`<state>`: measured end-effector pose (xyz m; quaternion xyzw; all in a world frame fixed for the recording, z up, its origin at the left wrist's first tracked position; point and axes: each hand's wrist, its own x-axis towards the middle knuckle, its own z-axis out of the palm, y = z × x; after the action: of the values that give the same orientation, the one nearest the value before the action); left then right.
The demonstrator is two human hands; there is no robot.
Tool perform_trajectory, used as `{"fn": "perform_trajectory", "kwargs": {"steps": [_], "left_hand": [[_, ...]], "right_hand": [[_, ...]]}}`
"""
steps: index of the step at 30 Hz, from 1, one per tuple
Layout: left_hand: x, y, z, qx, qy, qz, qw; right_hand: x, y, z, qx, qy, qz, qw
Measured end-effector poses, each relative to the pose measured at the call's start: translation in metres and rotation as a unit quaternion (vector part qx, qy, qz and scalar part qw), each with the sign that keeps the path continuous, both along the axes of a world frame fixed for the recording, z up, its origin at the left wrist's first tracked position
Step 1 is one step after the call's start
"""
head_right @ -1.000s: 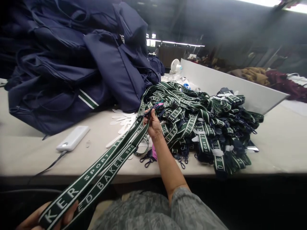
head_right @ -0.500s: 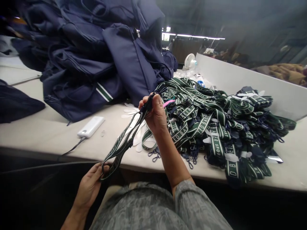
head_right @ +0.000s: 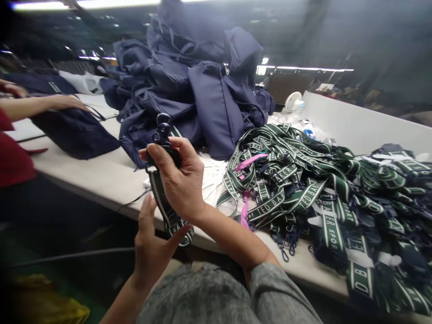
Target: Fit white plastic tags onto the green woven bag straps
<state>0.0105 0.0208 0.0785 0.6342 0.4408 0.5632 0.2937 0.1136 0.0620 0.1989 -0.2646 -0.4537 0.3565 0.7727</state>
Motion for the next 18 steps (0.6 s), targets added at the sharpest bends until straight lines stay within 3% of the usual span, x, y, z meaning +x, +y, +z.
{"fn": "perform_trajectory", "kwargs": {"steps": [2,5,9,11,14,16,18], "left_hand": [[0.008,0.009,0.007,-0.029,0.008,0.026,0.999],[0.011,0.021,0.004,-0.08,0.016,0.002,0.997],[0.014,0.022,-0.006,-0.089,0.019,-0.159,0.983],[0.013,0.016,-0.007,-0.13,0.017,-0.262,0.956],[0.003,0.004,-0.003,-0.235,-0.023,-0.396,0.887],[-0.006,-0.002,-0.001,-0.294,-0.058,-0.449,0.842],[-0.015,-0.004,0.001,-0.319,-0.084,-0.469,0.819]], "right_hand": [[-0.009,-0.007,0.005,-0.004,-0.002,0.022,1.0],[-0.013,-0.013,0.014,-0.001,0.005,0.044,0.999],[-0.008,-0.009,0.021,0.004,0.034,0.06,0.998],[-0.003,-0.001,0.02,-0.008,0.046,0.058,0.997],[0.009,0.019,0.011,-0.022,0.038,0.036,0.998],[0.019,0.035,-0.001,-0.028,0.017,0.018,0.999],[0.027,0.051,-0.016,-0.042,-0.014,0.001,0.999]]}}
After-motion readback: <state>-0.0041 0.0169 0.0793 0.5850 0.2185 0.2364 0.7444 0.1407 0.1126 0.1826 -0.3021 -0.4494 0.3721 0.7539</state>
